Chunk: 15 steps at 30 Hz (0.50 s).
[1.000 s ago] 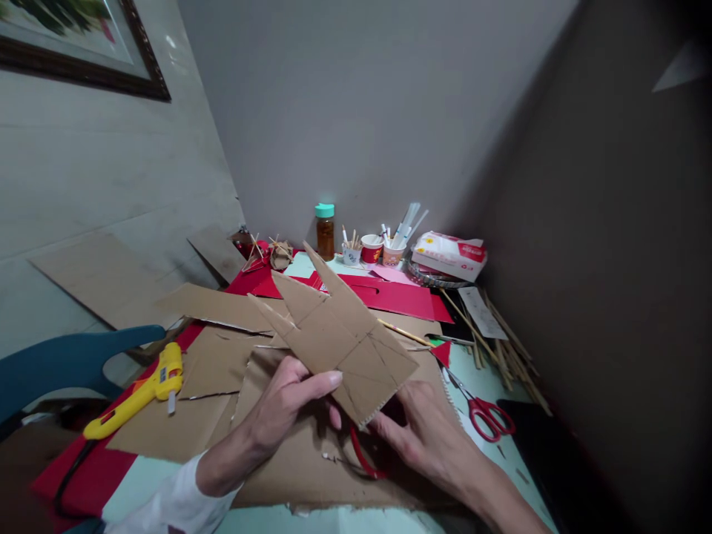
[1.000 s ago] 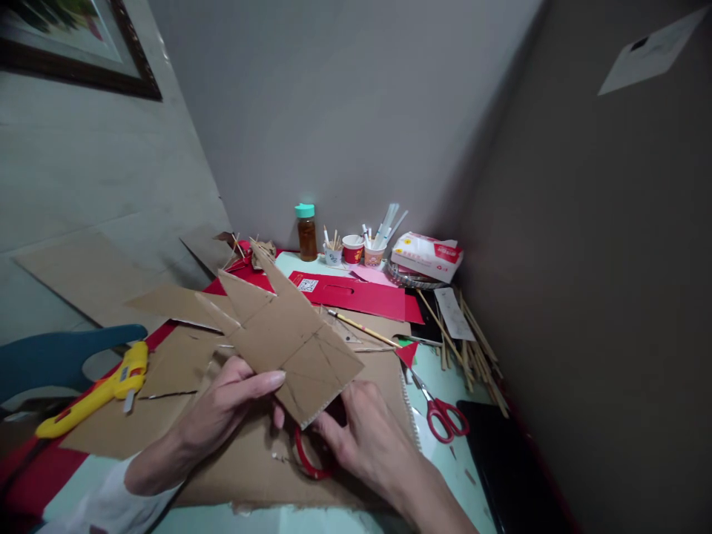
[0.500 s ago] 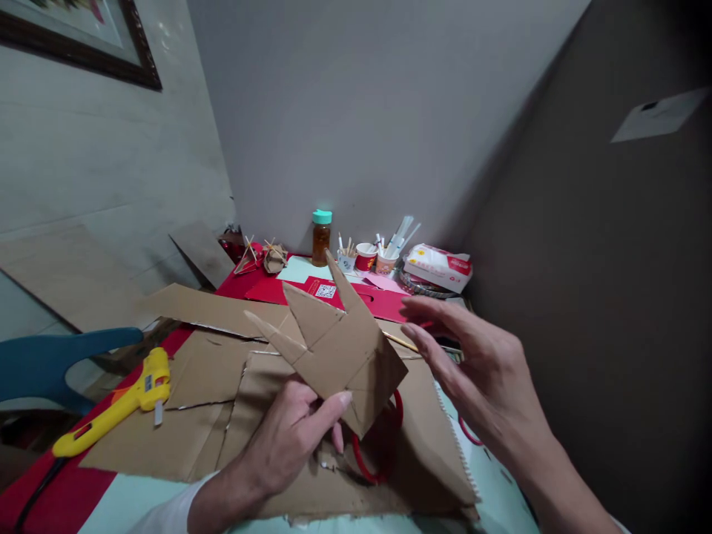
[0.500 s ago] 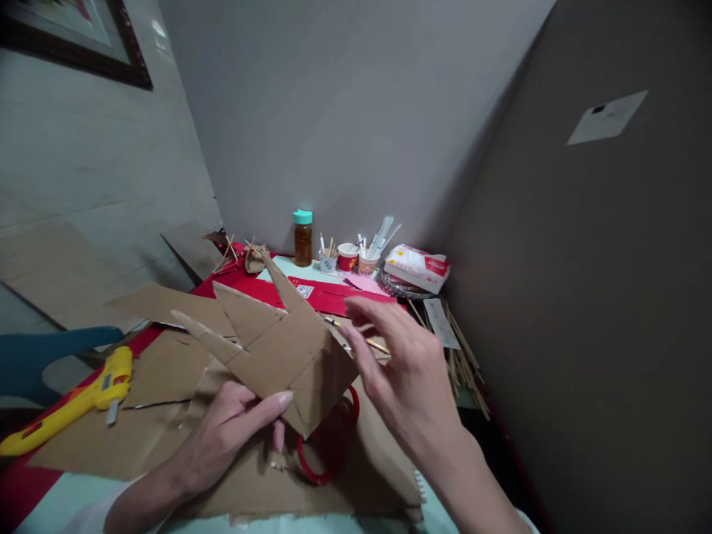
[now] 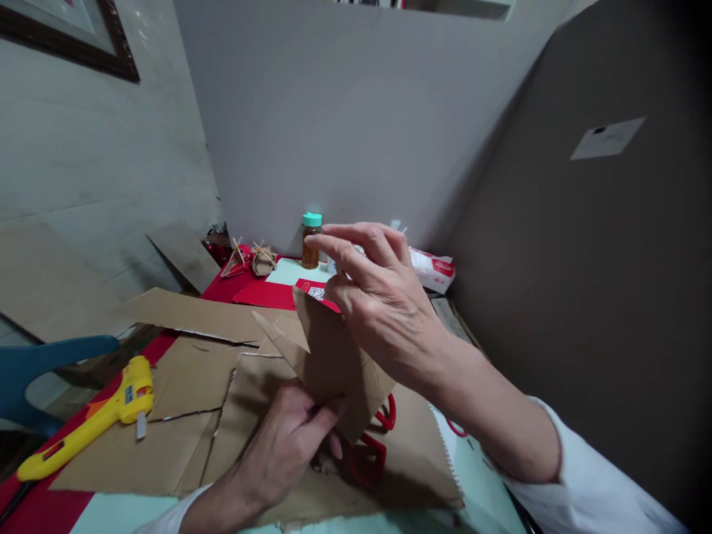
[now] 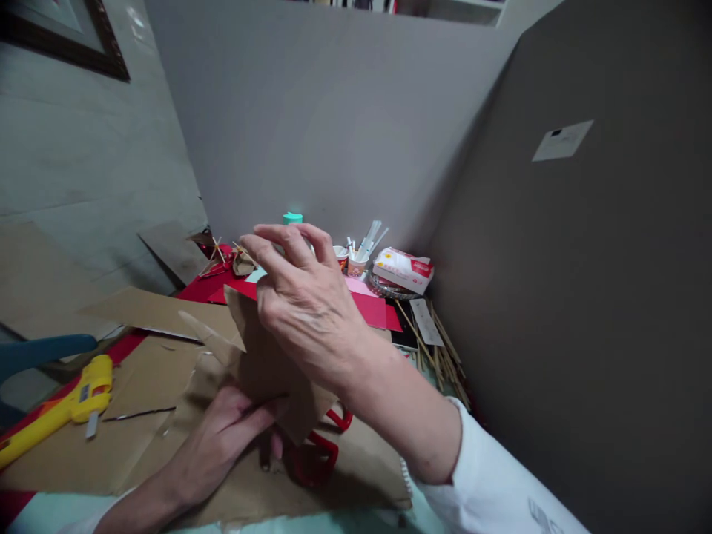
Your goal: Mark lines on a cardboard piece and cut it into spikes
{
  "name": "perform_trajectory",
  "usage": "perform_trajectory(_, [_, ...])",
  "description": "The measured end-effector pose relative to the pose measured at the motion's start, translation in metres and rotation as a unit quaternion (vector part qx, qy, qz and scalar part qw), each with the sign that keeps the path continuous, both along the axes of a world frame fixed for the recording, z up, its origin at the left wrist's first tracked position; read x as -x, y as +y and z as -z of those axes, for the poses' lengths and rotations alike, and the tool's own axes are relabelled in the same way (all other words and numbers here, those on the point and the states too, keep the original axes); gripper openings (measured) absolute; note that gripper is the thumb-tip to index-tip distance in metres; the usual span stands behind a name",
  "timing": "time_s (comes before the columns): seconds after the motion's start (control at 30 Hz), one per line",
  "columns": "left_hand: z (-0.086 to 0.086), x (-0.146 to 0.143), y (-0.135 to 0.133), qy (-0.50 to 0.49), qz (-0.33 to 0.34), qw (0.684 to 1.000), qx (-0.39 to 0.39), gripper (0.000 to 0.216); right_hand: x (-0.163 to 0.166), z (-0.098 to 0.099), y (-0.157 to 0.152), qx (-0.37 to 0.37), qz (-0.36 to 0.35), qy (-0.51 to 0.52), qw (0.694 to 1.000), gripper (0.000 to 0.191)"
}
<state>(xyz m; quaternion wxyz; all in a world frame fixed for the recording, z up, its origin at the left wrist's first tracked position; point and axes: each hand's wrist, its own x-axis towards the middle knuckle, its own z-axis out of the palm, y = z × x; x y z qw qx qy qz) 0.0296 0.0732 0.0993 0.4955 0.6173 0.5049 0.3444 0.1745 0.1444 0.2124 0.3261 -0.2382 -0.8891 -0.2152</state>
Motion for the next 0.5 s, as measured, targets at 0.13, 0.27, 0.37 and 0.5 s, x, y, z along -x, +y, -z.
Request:
perform_trajectory(0.13, [0.005,0.002,0.005,-0.069,-0.001,0.996,0.059,0.049,-0.012,0.005,-0.006,0.060,-0.046,0.093,0.993,0.021])
perform_trajectory(0.27, [0.000,0.005,0.009,-0.063,-0.030,0.997,0.045,0.049,-0.057,0.009,-0.002,0.151,0.013,0.212,0.965,0.029])
perform_trajectory(0.37, [-0.003,0.008,0.011,-0.054,-0.045,0.997,0.027,0.051,-0.105,0.024,0.012,0.235,0.211,0.154,0.936,0.018])
perform_trajectory(0.5, [0.003,0.010,0.014,-0.014,-0.052,0.998,0.028,0.051,-0.149,0.067,0.027,0.322,0.345,0.071,0.879,0.010])
